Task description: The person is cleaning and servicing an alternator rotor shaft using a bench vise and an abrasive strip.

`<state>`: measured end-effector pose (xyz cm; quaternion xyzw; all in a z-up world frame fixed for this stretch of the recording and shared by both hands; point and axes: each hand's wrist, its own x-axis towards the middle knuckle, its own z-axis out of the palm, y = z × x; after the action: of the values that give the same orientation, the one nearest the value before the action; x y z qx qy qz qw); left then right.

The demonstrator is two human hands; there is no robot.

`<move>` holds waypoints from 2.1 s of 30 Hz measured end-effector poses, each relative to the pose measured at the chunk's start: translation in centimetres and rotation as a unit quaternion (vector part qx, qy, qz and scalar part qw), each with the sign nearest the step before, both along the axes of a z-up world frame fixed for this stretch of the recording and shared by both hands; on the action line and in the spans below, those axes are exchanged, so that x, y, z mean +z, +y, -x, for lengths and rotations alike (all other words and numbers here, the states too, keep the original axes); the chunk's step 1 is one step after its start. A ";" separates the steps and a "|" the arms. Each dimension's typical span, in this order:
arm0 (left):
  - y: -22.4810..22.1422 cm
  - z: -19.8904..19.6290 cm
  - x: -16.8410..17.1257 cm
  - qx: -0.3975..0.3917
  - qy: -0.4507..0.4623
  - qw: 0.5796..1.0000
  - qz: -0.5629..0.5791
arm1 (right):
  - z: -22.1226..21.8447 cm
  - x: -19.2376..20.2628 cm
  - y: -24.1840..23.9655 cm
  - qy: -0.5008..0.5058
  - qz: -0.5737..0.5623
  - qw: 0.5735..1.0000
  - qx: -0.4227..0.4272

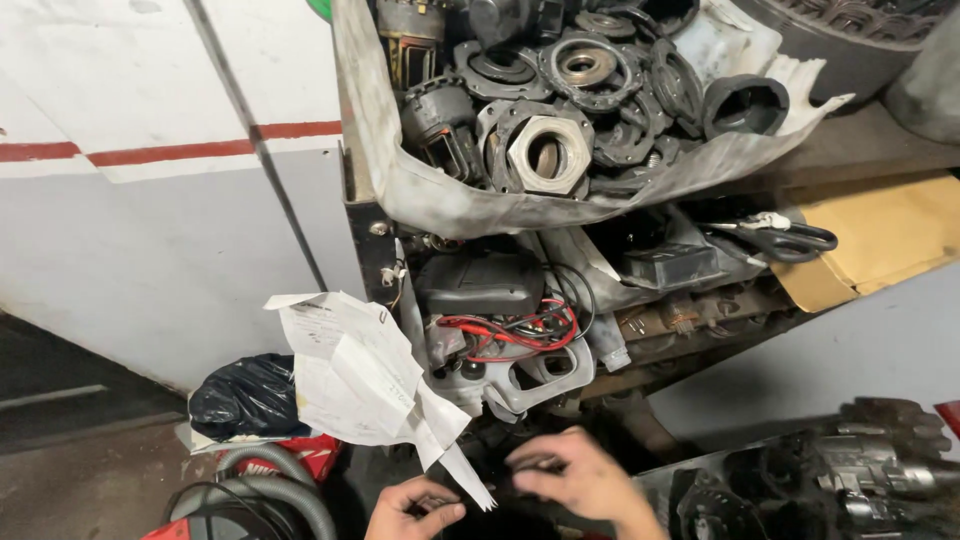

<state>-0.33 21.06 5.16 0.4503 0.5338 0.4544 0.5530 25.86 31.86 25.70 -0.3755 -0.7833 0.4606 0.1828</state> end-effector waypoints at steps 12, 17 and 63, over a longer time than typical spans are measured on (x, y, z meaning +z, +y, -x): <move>-1.6 0.6 9.6 0.014 0.048 0.997 -0.054 | -4.3 4.5 1.7 0.226 -0.094 0.931 -0.272; -2.7 0.8 8.0 0.042 0.054 0.997 -0.022 | -3.7 4.1 1.1 0.181 -0.130 0.951 -0.215; -13.2 -1.6 2.5 -0.114 -0.122 0.982 0.092 | 1.2 -7.9 -20.3 0.128 0.222 0.954 -0.156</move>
<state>1.31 7.88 7.68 0.3964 0.4477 0.3886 0.7010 24.63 11.54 17.78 -0.4616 -0.5628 0.6331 0.2633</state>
